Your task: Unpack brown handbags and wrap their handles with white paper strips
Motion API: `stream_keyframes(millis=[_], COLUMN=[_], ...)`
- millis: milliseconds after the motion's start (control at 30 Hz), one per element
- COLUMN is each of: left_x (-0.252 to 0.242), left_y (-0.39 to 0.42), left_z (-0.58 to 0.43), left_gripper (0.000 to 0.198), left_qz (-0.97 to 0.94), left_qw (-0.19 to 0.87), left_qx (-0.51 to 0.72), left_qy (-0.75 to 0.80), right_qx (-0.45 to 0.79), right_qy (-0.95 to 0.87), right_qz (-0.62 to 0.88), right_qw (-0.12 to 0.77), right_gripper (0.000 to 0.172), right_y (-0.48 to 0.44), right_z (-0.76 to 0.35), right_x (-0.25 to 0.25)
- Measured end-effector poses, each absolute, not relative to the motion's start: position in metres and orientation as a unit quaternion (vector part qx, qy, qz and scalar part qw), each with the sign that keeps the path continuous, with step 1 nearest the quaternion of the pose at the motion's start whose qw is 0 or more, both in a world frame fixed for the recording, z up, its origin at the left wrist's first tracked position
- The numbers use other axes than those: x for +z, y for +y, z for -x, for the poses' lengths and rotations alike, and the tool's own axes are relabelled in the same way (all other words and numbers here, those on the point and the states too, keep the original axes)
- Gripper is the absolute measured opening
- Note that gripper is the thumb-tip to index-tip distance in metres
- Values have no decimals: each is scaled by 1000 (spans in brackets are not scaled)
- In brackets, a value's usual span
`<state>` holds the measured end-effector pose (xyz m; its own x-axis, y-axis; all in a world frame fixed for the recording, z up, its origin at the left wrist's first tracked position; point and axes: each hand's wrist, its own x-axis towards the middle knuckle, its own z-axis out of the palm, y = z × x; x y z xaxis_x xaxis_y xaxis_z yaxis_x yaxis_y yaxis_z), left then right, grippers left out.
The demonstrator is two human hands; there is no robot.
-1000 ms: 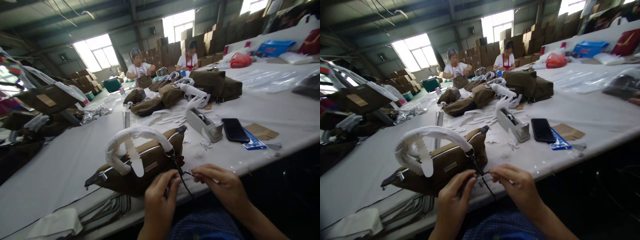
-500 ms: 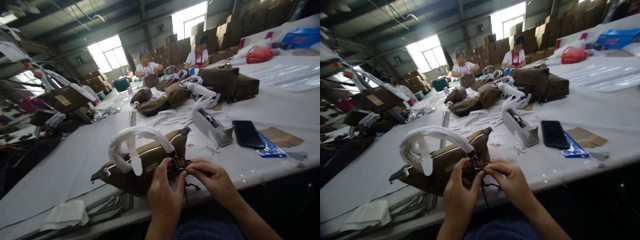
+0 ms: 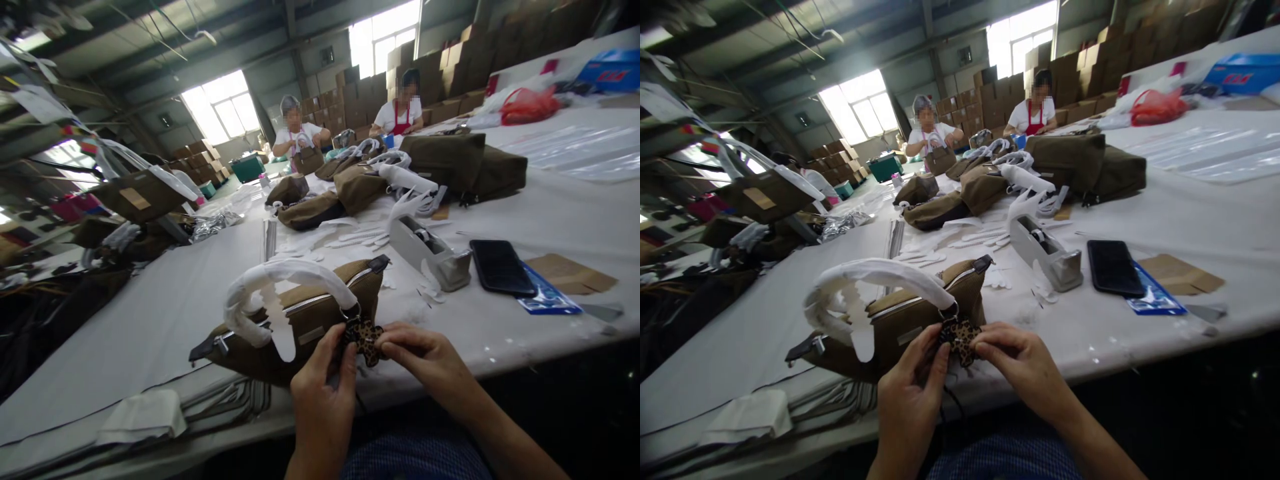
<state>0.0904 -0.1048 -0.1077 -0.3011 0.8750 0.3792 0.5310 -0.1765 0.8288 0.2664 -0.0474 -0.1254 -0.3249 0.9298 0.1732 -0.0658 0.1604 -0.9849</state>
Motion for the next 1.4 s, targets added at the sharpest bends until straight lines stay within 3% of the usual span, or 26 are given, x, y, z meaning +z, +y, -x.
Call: stream_keyframes(millis=[233, 367, 633, 800, 1167, 1400], left_x=[-117, -124, -126, -128, -129, -132], left_y=[-106, -103, -102, -102, -102, -102], left_z=[-92, -95, -94, -93, -89, -90], left_gripper=[31, 36, 35, 36, 36, 35], left_qz=[-530, -521, -533, -548, -575, -569], left_qw=[252, 248, 224, 221, 199, 190], left_qx=[537, 549, 540, 529, 503, 516], left_qy=[606, 604, 612, 609, 613, 612], right_qx=[517, 475, 205, 107, 45, 111], right_qy=[-618, -656, -710, -749, -769, -759], right_qz=[382, 384, 440, 444, 439, 431], right_qw=[452, 443, 510, 481, 462, 476], right_gripper=[18, 20, 15, 18, 21, 18], right_y=[-52, -53, -46, -42, -43, -45], right_z=[-268, -265, -277, -277, -272, -275], right_x=[-130, -127, -123, -126, -119, -118])
